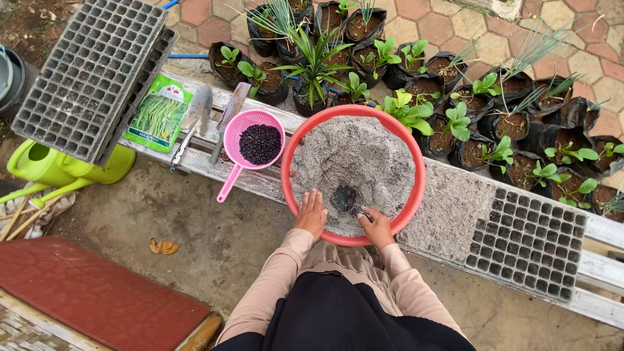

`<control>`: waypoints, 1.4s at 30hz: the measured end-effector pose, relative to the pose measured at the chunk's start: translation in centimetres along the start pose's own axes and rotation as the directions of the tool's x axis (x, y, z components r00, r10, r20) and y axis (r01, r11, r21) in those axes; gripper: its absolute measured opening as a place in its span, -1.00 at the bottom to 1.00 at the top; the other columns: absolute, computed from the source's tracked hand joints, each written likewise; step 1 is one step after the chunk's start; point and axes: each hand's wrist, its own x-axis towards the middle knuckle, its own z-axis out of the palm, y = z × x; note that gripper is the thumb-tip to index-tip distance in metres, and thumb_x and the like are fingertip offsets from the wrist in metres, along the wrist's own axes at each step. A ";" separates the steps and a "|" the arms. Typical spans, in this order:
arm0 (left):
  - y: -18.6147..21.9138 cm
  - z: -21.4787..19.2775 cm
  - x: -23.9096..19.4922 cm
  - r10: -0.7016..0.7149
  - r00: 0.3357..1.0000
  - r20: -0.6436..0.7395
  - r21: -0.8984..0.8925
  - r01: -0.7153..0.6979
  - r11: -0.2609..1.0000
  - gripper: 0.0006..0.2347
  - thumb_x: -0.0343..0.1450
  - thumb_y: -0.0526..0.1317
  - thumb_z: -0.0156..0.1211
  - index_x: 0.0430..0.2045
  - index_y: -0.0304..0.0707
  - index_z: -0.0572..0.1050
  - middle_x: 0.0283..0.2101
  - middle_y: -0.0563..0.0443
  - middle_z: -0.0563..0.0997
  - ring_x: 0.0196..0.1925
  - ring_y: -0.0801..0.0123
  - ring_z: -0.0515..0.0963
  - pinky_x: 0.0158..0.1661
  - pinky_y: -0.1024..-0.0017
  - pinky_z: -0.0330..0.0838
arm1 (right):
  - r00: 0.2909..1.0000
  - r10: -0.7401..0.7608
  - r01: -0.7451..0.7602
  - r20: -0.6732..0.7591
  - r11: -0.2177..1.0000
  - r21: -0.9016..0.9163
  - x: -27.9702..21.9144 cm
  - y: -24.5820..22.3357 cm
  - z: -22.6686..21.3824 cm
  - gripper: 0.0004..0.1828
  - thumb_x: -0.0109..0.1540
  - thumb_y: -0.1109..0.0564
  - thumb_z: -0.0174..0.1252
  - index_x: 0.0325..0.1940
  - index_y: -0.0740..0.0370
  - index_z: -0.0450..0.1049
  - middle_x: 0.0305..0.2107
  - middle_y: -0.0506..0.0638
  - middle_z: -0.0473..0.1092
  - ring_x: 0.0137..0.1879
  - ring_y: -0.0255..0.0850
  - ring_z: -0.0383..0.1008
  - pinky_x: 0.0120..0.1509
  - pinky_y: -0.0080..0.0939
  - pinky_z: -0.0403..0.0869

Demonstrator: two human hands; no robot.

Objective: The person uses a small trowel to scoop soil from a red basin and fills the cells of a seedling tray. The person repeatedly scoops soil and distributes it into the tray's compartments, leveling the surface with the trowel. The task is performed in an outdoor setting with other potted plants visible nearby.

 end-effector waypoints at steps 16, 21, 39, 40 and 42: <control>-1.8 -2.4 2.6 0.116 0.993 0.011 0.035 -0.116 0.993 -0.41 0.54 -0.12 -0.09 0.44 -0.43 -0.07 0.55 -0.33 -0.10 0.58 -0.20 -0.15 0.47 0.04 -0.21 | 0.946 0.324 -0.268 -0.013 0.805 0.529 -4.7 -6.3 2.7 -0.49 0.25 0.10 0.24 0.29 0.16 0.43 -0.50 -0.11 0.44 -0.62 -0.44 0.15 -0.59 -0.39 0.10; -0.4 -2.3 3.8 0.285 0.949 -0.132 0.018 -0.285 0.958 -0.41 0.55 -0.14 -0.13 0.46 -0.45 -0.10 0.55 -0.36 -0.12 0.59 -0.22 -0.19 0.48 0.03 -0.24 | 0.950 0.311 -0.211 -0.032 0.713 0.668 -8.4 -7.8 1.8 -0.50 0.26 0.12 0.28 0.28 0.20 0.47 -0.48 -0.11 0.44 -0.60 -0.47 0.15 -0.58 -0.41 0.08; 21.9 7.9 1.8 0.617 0.784 -0.072 -0.181 -0.619 0.765 -0.43 0.61 -0.11 -0.19 0.49 -0.42 -0.14 0.57 -0.34 -0.14 0.62 -0.21 -0.22 0.50 0.09 -0.24 | 0.846 0.375 0.105 -0.378 0.578 0.809 -21.7 -0.3 -16.1 -0.54 0.26 0.18 0.24 0.26 0.22 0.49 -0.46 -0.07 0.45 -0.65 -0.48 0.11 -0.62 -0.43 0.02; 23.2 9.1 1.5 0.606 0.793 -0.057 -0.159 -0.607 0.779 -0.42 0.60 -0.10 -0.19 0.49 -0.41 -0.15 0.57 -0.33 -0.14 0.61 -0.20 -0.22 0.50 0.09 -0.24 | 0.834 0.387 0.102 -0.393 0.593 0.799 -22.2 0.7 -17.7 -0.54 0.26 0.18 0.24 0.26 0.22 0.49 -0.46 -0.07 0.45 -0.65 -0.48 0.11 -0.62 -0.43 0.02; 25.8 11.8 0.8 0.584 0.811 -0.028 -0.113 -0.583 0.804 -0.42 0.59 -0.09 -0.20 0.48 -0.40 -0.16 0.57 -0.32 -0.14 0.61 -0.18 -0.21 0.50 0.09 -0.26 | 0.816 0.403 0.099 -0.416 0.610 0.786 -23.1 2.8 -20.9 -0.54 0.25 0.17 0.24 0.25 0.21 0.49 -0.46 -0.08 0.45 -0.66 -0.48 0.10 -0.63 -0.42 0.01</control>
